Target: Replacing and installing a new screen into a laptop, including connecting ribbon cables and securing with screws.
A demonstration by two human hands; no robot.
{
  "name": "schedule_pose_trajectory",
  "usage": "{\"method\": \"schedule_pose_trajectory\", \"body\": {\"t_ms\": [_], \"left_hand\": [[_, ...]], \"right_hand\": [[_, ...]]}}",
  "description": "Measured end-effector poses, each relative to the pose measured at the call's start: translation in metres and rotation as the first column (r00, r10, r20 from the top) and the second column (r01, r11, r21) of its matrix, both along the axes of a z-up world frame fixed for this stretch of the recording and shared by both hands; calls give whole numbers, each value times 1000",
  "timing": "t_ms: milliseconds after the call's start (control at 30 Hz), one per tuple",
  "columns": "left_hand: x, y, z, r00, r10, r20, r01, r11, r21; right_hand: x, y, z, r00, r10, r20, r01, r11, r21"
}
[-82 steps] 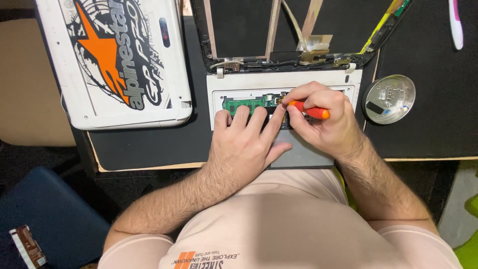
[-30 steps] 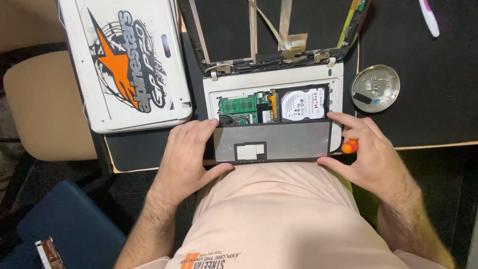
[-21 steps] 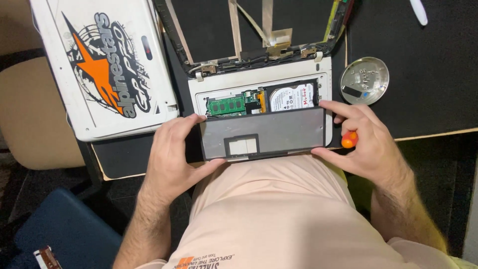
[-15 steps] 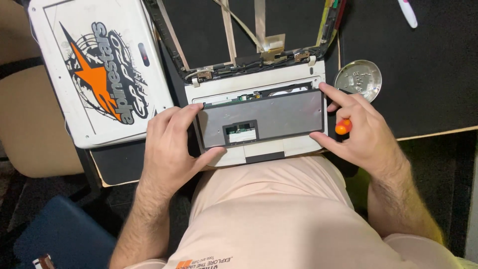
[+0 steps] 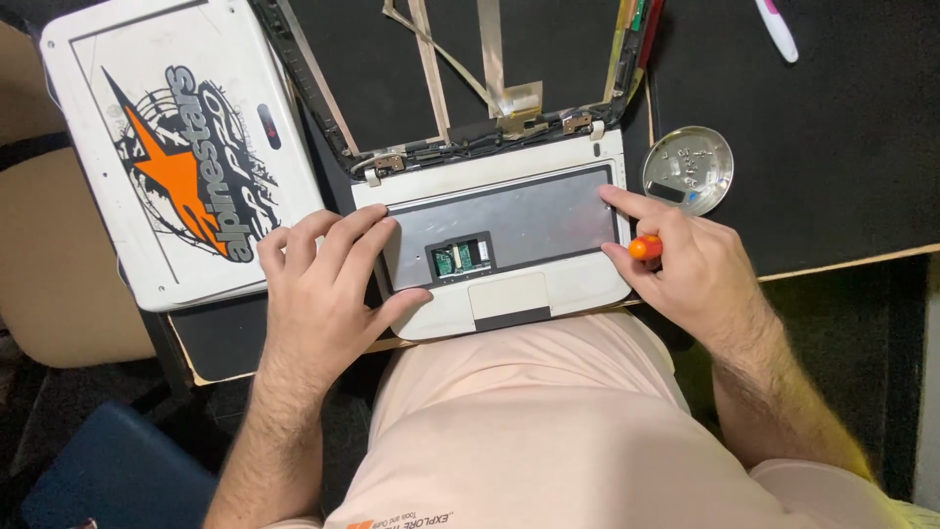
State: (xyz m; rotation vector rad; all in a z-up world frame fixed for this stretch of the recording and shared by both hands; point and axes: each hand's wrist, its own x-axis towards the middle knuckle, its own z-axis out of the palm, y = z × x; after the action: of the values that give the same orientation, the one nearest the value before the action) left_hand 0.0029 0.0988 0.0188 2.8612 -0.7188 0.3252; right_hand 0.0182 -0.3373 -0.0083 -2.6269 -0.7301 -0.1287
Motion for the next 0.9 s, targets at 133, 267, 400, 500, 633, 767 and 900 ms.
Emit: {"method": "schedule_pose_trajectory", "body": {"t_ms": [133, 267, 400, 500, 633, 767, 900], "left_hand": [[-1, 0, 1, 1000, -15, -6, 15, 999, 32], [0, -1, 7, 1000, -5, -16, 6, 998, 59], [-1, -2, 4, 1000, 17, 22, -19, 997, 70], [-2, -9, 7, 999, 42, 26, -45, 990, 136], [3, -32, 9, 998, 1, -64, 8, 991, 134], [19, -80, 5, 961, -257, -104, 258, 966, -10], [43, -129, 7, 918, -387, 81, 392, 918, -52]], "right_hand": [[-3, 1, -1, 1000, -25, -8, 24, 999, -42], [-4, 7, 5, 997, -76, -2, 75, 992, -105], [-5, 13, 8, 994, -102, -31, 98, 988, -116], [-6, 16, 10, 988, -145, -53, 138, 983, -118], [-6, 19, 12, 975, -198, -103, 179, 970, -167], [-5, 22, 16, 964, -226, -139, 200, 963, -182], [-5, 25, 18, 961, -245, -131, 216, 956, -200]]}}
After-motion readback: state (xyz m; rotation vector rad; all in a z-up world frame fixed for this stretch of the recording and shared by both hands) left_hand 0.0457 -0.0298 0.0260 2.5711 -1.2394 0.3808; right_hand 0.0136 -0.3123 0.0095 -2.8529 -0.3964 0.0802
